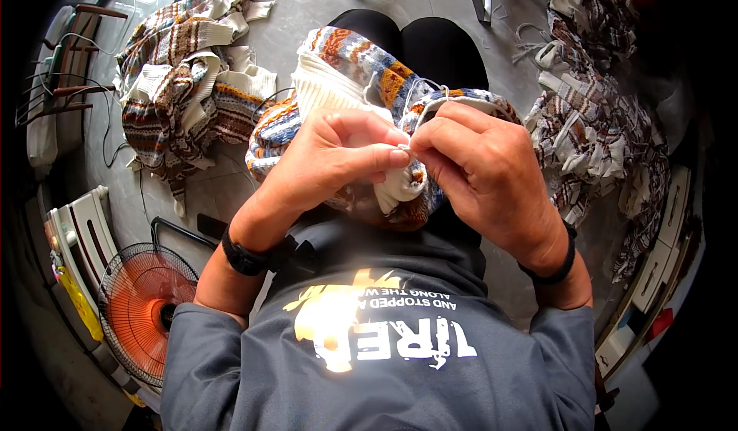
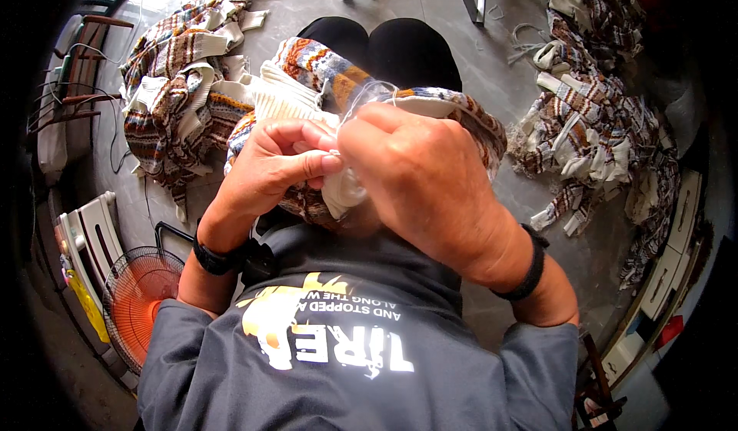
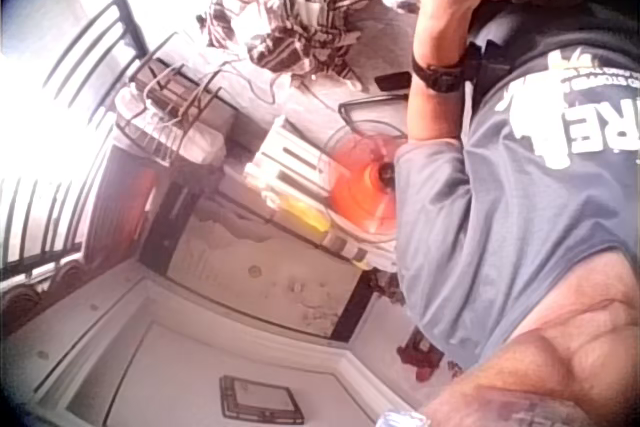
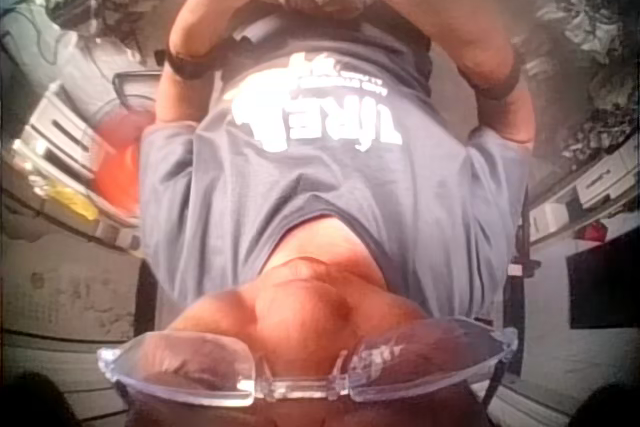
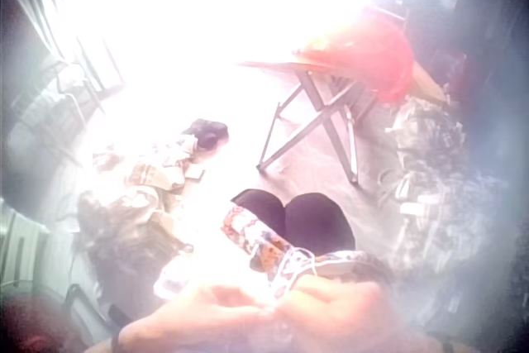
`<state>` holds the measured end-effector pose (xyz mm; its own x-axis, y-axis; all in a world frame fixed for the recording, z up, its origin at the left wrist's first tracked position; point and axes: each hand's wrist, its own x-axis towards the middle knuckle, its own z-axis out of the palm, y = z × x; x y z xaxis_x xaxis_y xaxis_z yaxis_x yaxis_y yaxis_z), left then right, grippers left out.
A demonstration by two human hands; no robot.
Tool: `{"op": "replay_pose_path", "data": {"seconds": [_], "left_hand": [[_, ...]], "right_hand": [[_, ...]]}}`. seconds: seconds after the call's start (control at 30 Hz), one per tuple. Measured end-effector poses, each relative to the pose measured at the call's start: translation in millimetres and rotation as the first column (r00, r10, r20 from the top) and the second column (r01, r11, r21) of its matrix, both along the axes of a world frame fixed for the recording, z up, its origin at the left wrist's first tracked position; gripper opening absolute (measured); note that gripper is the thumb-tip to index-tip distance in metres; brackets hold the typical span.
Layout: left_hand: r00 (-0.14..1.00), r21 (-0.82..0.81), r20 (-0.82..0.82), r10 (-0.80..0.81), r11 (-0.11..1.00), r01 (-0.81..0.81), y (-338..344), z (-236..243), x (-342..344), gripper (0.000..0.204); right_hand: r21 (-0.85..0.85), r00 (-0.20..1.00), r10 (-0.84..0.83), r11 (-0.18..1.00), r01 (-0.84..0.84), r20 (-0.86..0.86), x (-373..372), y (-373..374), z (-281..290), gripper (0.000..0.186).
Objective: Sewing a white fabric detail onto a patterned piece of clothing using a needle and thread.
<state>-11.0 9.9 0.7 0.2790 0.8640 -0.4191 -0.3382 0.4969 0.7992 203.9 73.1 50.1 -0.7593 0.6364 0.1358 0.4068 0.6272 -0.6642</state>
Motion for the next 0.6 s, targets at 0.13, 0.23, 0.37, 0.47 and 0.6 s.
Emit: {"op": "replay_pose_path", "data": {"seconds": [0.13,0.23,0.37,0.47,0.6], "left_hand": [[1.000,0.002,0.007,-0.006,1.000,0.006,-1.1,-1.3,-1.3,0.015],[0.996,0.013,0.089,0.017,1.000,-0.018,-2.1,-1.6,-0.7,0.014],[0.999,0.042,-0.038,0.032,0.999,-0.030,-4.3,0.1,5.2,0.011],[0.984,0.221,-0.157,0.083,0.974,-0.047,-8.0,3.2,9.6,0.012],[0.937,0.399,-0.293,0.189,0.915,-0.060,-12.9,6.3,9.7,0.014]], "right_hand": [[-0.001,0.998,0.034,0.999,-0.034,0.050,-0.5,-0.5,5.0,0.011],[0.029,0.999,0.039,0.999,-0.039,0.014,-1.8,-9.3,6.4,0.012],[0.117,0.999,-0.016,0.993,0.010,0.047,-10.0,-19.8,-4.9,0.012],[0.174,0.968,0.011,0.984,0.034,-0.250,-9.8,-4.5,-5.0,0.006],[-0.631,0.753,-0.183,0.686,-0.363,-0.632,28.3,44.5,50.2,0.005]]}}
